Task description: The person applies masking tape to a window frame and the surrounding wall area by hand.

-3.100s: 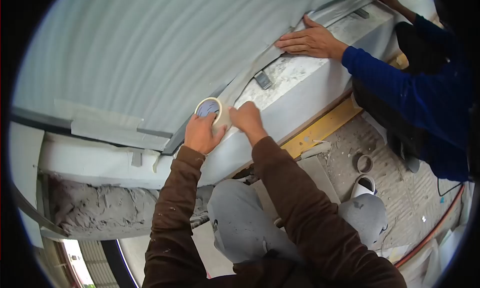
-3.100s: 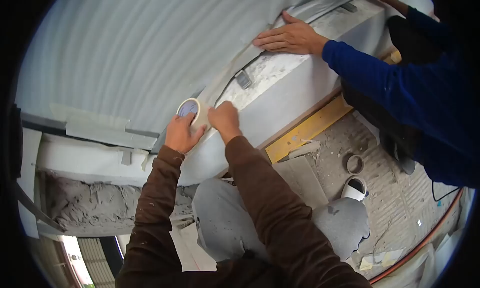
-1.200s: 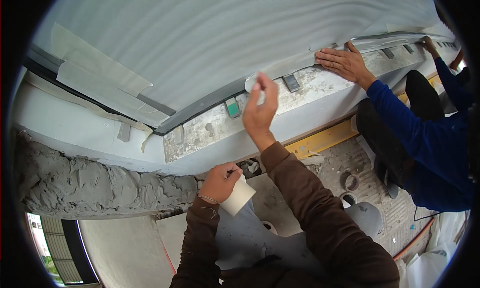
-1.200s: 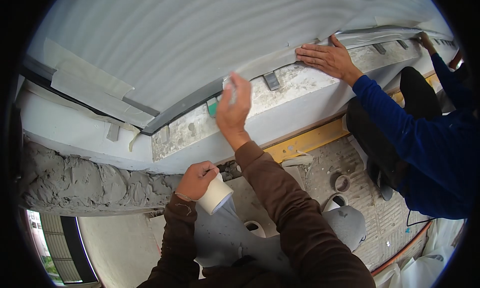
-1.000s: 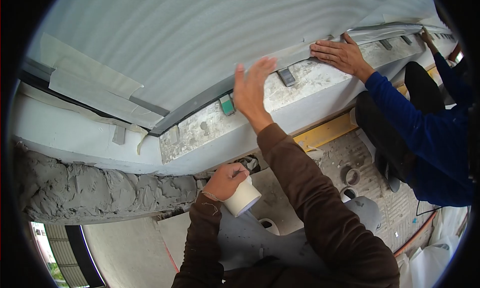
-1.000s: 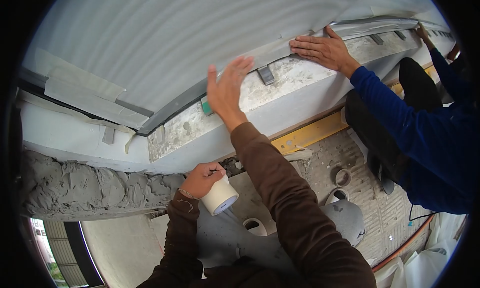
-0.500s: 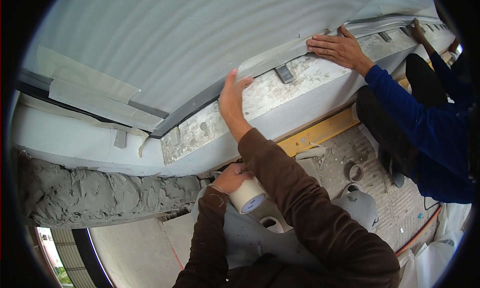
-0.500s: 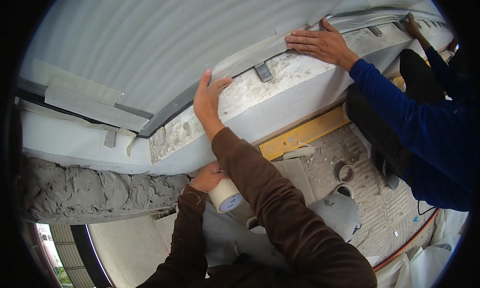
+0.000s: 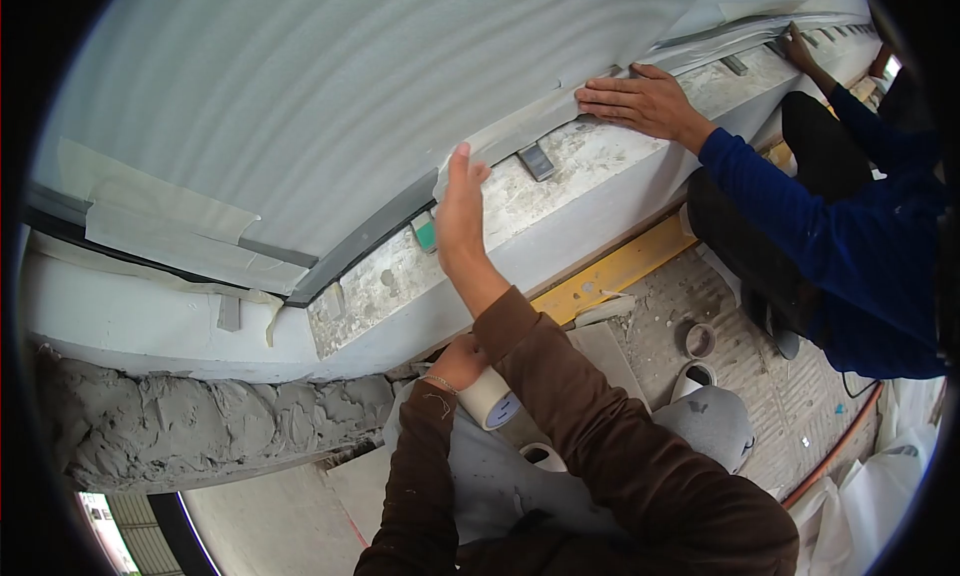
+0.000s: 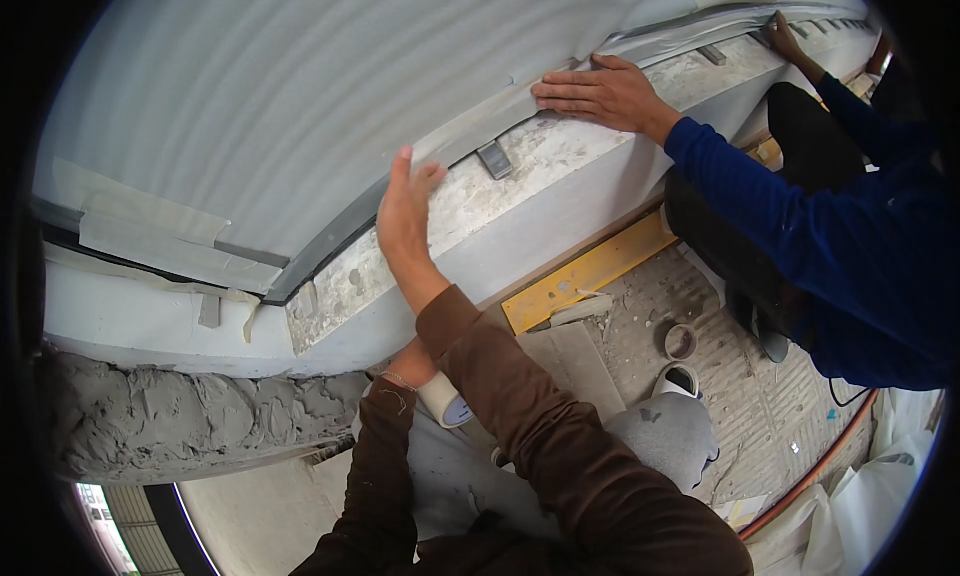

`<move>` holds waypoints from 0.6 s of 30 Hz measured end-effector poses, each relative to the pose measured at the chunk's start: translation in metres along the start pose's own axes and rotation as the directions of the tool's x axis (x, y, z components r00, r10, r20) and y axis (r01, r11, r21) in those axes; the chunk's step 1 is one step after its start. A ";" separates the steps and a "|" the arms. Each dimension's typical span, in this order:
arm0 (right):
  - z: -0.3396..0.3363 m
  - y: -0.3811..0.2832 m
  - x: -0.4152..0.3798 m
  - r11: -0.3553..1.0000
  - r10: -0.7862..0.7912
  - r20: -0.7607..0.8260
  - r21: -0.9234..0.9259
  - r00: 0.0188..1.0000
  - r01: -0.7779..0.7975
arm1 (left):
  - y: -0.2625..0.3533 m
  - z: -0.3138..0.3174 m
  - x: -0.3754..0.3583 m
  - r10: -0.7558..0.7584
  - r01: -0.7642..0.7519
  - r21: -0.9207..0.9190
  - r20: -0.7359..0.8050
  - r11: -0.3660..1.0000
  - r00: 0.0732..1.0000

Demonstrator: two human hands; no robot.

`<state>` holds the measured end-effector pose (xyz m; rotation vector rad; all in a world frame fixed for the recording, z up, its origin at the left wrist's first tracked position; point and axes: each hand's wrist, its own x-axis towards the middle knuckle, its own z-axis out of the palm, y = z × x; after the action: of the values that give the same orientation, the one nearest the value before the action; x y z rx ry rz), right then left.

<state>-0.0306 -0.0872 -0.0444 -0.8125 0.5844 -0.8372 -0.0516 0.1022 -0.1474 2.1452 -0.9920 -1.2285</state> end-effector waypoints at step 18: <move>-0.045 -0.055 0.061 0.871 -0.387 -0.058 -0.353 0.920 0.343 | 0.000 0.007 0.012 -0.064 0.068 -0.109 0.037 0.992 0.997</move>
<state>-0.0523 -0.1777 -0.0335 -1.2154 0.7099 -1.1627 -0.0531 0.0922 -0.1572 2.0926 -0.8525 -1.3232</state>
